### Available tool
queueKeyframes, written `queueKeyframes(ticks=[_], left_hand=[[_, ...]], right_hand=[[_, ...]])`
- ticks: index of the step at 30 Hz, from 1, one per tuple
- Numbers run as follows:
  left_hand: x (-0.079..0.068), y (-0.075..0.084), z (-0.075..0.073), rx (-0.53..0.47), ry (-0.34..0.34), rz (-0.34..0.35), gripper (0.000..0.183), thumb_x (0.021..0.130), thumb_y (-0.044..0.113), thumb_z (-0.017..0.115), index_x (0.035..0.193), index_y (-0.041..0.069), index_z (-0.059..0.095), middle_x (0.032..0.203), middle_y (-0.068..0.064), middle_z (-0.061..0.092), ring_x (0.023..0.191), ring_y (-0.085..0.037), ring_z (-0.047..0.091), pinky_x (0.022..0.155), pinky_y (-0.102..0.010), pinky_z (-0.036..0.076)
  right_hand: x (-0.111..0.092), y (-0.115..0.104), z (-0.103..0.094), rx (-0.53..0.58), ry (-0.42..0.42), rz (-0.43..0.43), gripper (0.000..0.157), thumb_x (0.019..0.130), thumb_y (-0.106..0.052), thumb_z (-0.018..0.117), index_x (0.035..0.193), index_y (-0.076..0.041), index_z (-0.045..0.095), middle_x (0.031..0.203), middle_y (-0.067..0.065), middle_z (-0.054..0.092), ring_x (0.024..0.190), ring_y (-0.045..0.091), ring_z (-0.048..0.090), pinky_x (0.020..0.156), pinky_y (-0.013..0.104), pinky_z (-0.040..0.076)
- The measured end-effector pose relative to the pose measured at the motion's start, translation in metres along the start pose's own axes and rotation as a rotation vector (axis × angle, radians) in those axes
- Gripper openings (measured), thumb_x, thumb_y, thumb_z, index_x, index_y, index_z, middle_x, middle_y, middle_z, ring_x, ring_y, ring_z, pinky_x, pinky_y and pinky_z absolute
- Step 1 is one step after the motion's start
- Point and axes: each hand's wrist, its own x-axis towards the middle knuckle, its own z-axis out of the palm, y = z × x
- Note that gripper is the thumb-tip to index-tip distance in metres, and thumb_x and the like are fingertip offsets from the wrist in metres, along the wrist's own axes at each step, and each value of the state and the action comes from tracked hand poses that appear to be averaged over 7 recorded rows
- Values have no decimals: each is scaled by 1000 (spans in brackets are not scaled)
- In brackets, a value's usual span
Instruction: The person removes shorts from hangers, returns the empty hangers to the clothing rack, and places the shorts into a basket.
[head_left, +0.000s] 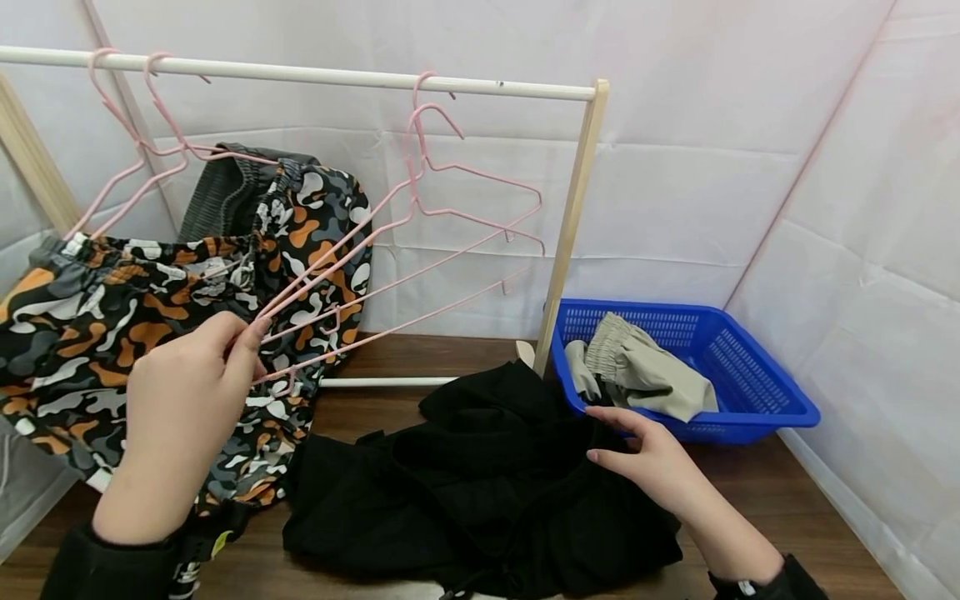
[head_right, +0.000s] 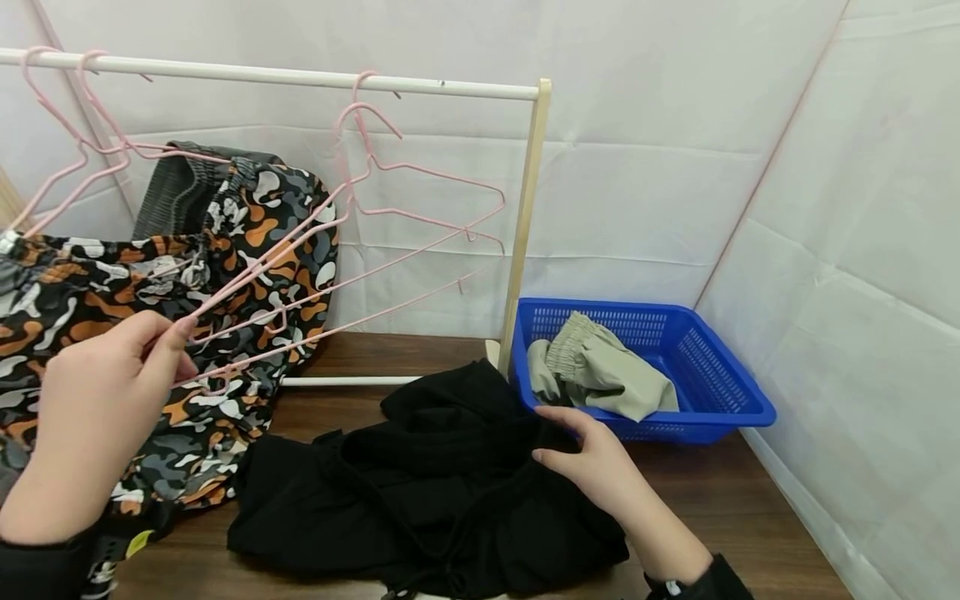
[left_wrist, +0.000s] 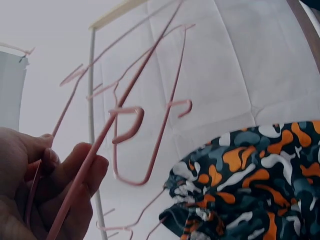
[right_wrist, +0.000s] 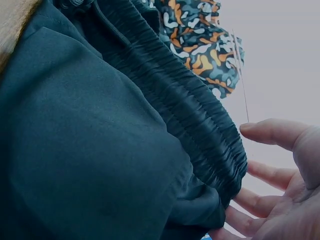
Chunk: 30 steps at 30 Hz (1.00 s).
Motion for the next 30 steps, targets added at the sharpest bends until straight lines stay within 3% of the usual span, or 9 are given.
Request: queueKeyframes(ticks=[9, 23, 30], left_hand=[[15, 15, 14, -11, -24, 9, 27, 101, 17, 56, 77, 3, 56, 58, -7, 58, 37, -12, 31, 37, -30, 23], [34, 34, 33, -32, 36, 10, 30, 103, 16, 50, 80, -1, 56, 60, -13, 59, 36, -18, 34, 36, -32, 24], [40, 44, 46, -62, 31, 20, 27, 104, 13, 48, 84, -2, 59, 64, -13, 63, 38, -22, 44, 35, -33, 29]], right_hand=[[-1, 0, 2, -9, 0, 9, 54, 89, -28, 73, 137, -10, 56, 135, 15, 55, 128, 36, 45, 100, 60, 36], [-1, -4, 4, 6, 2, 9, 49, 90, -27, 71, 134, -10, 58, 135, 14, 55, 127, 35, 45, 97, 56, 39], [-1, -2, 4, 10, 0, 25, 50, 91, -30, 71, 136, -11, 57, 136, 14, 53, 127, 35, 45, 97, 56, 39]])
